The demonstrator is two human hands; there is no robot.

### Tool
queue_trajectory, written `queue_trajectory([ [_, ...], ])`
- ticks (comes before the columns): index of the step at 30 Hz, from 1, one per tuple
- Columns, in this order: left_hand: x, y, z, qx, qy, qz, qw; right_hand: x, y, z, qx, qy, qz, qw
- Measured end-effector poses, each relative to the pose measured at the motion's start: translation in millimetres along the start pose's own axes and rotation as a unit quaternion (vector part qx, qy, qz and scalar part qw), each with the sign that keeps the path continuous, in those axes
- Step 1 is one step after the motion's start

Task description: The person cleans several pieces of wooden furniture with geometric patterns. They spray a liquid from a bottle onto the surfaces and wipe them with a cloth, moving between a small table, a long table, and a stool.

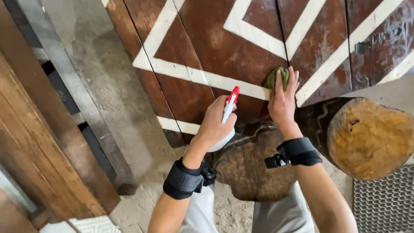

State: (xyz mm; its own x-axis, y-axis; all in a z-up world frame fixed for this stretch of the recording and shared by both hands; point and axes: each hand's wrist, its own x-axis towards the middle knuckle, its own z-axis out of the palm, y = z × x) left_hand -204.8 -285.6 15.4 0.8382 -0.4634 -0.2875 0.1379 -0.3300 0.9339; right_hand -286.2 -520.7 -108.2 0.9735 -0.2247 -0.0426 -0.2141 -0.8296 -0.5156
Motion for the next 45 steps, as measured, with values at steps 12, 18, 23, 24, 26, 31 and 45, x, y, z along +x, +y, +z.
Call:
queue_trajectory([
  [12, 23.2, 15.7, -100.3, 0.044, 0.015, 0.006, 0.999, 122.6, -70.6, 76.4, 0.002, 0.064, -0.02, 0.998],
  [18, 8.3, 21.3, -86.6, 0.036, 0.026, 0.011, 0.999, 45.4, -112.5, 50.7, 0.059, -0.073, -0.167, 0.982],
  [23, -13.4, 20.0, -47.0, 0.034, 0.009, 0.013, 0.999, -32.0, -64.1, 15.1, 0.054, -0.188, -0.191, 0.962],
  [24, -17.0, 20.9, -38.6, 0.034, -0.003, 0.001, 0.999, -47.1, -47.8, 11.4, 0.023, -0.19, -0.185, 0.964],
  [26, -23.6, 21.6, -17.1, 0.04, -0.017, -0.004, 0.999, -57.4, -13.6, -2.2, -0.004, -0.184, -0.155, 0.971],
  [31, -34.9, 18.6, 27.0, 0.045, -0.043, -0.022, 0.998, -47.4, 33.4, -35.8, -0.066, -0.122, -0.05, 0.989],
  [45, -46.4, 14.5, -19.4, 0.071, 0.006, -0.029, 0.997, -39.8, -87.3, 44.6, 0.03, -0.084, -0.082, 0.993],
])
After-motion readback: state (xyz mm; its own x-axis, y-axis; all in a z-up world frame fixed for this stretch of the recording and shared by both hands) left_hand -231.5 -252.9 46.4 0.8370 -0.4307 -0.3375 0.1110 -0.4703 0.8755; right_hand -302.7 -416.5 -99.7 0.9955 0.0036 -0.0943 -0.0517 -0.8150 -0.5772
